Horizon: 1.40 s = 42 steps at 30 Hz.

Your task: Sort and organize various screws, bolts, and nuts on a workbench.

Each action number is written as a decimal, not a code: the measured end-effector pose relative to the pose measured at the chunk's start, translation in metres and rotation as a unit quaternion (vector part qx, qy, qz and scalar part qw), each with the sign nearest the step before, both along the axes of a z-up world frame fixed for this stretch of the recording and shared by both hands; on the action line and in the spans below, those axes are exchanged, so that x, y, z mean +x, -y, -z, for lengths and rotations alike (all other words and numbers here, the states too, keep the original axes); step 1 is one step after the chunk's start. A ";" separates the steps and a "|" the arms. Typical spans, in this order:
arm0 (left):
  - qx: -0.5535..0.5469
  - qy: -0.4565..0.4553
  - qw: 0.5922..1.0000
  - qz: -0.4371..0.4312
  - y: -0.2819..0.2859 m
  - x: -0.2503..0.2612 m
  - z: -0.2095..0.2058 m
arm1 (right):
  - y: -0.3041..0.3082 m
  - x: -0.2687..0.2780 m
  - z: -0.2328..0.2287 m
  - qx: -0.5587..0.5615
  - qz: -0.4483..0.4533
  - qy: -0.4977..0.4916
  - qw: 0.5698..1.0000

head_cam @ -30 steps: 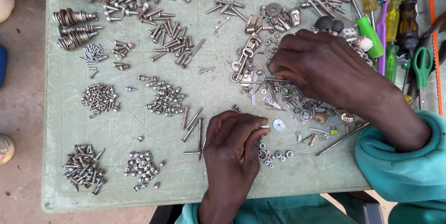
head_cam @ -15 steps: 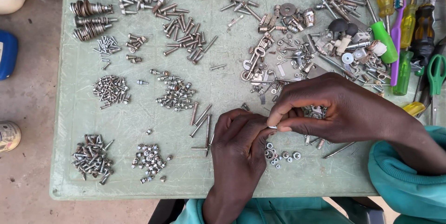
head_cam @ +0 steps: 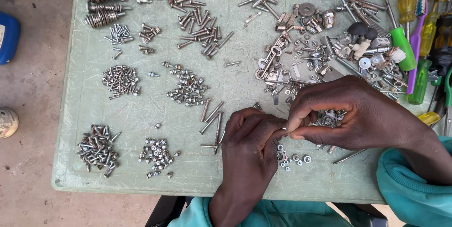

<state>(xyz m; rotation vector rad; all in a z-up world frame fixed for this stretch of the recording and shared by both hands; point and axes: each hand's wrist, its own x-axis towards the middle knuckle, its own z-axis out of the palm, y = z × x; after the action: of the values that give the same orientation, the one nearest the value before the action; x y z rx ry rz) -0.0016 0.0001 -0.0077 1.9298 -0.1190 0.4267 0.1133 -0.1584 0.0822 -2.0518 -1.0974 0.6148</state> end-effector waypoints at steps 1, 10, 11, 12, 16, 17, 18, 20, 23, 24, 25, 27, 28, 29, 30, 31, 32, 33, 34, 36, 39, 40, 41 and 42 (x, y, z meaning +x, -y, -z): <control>0.000 0.000 1.000 -0.001 0.000 0.000 0.000 | 0.000 0.000 0.001 0.000 -0.001 0.000 1.000; -0.012 0.002 1.000 -0.008 0.000 0.000 0.000 | 0.005 0.006 0.011 -0.003 -0.014 -0.022 1.000; -0.011 -0.018 1.000 -0.008 0.001 -0.001 0.000 | 0.005 0.006 0.012 -0.010 -0.012 -0.010 1.000; -0.010 -0.039 0.999 -0.009 0.001 -0.001 0.001 | 0.006 0.007 0.012 -0.017 -0.011 0.002 1.000; -0.020 -0.041 0.999 -0.018 0.001 -0.005 0.002 | 0.007 0.005 0.016 -0.014 -0.029 0.046 0.998; -0.016 -0.040 0.999 -0.004 0.000 -0.005 0.001 | 0.007 0.005 0.019 -0.027 -0.034 0.056 0.997; -0.012 -0.038 0.999 0.010 0.000 -0.005 0.001 | 0.008 0.005 0.023 -0.040 -0.038 0.066 0.996; -0.016 -0.035 0.999 0.020 -0.002 -0.003 0.001 | 0.008 0.009 0.014 -0.036 -0.023 0.042 0.998; -0.026 -0.038 0.999 0.027 -0.002 -0.003 0.000 | 0.011 0.015 0.004 -0.036 0.019 0.015 0.999; -0.028 -0.041 0.998 0.026 -0.001 -0.002 -0.001 | 0.012 0.017 0.001 -0.037 0.048 0.016 0.998; -0.028 -0.039 0.998 0.027 -0.001 -0.001 -0.001 | 0.010 0.020 0.007 -0.037 0.049 0.018 0.998; -0.008 -0.018 1.000 0.001 0.000 0.000 -0.001 | 0.008 0.024 0.018 -0.025 0.037 -0.007 0.999; -0.010 -0.017 1.000 0.004 0.002 0.002 0.000 | 0.003 0.023 0.018 -0.027 0.040 -0.006 0.999; 0.014 -0.003 1.000 -0.004 0.003 0.003 0.000 | -0.003 0.022 0.017 -0.030 0.066 0.014 0.997; 0.038 0.010 0.999 -0.012 0.005 0.003 0.001 | -0.008 0.021 0.016 -0.032 0.092 0.035 0.995; 0.038 0.011 0.999 -0.013 0.007 0.001 0.003 | -0.010 0.023 0.019 -0.032 0.090 0.036 0.995; 0.065 0.003 0.998 -0.016 0.010 0.000 0.006 | -0.011 0.024 0.022 -0.045 0.078 0.104 0.991; 0.095 -0.002 0.995 -0.020 0.011 0.000 0.008 | -0.014 0.028 0.025 -0.054 0.064 0.174 0.981; 0.097 0.003 0.995 -0.024 0.012 0.002 0.009 | -0.015 0.031 0.026 -0.050 0.061 0.179 0.981; 0.125 0.013 0.991 -0.041 0.015 0.000 0.011 | -0.016 0.034 0.030 -0.099 0.028 0.230 0.968; 0.178 -0.009 0.983 -0.040 0.015 0.001 0.003 | -0.017 0.039 0.033 -0.161 0.026 0.273 0.948; 0.181 -0.008 0.983 -0.041 0.020 0.006 0.001 | -0.016 0.041 0.033 -0.158 0.026 0.274 0.948; 0.241 -0.030 0.968 -0.064 0.024 0.009 -0.001 | -0.016 0.042 0.034 -0.168 0.022 0.285 0.943; 0.301 -0.052 0.948 -0.086 0.029 0.012 -0.002 | -0.015 0.043 0.035 -0.179 0.018 0.296 0.938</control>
<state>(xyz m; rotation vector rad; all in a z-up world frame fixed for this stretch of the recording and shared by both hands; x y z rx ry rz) 0.0101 -0.0291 -0.0055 2.5739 -0.0087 0.4350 0.1560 -0.1437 0.0467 -2.6692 -1.3478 0.1742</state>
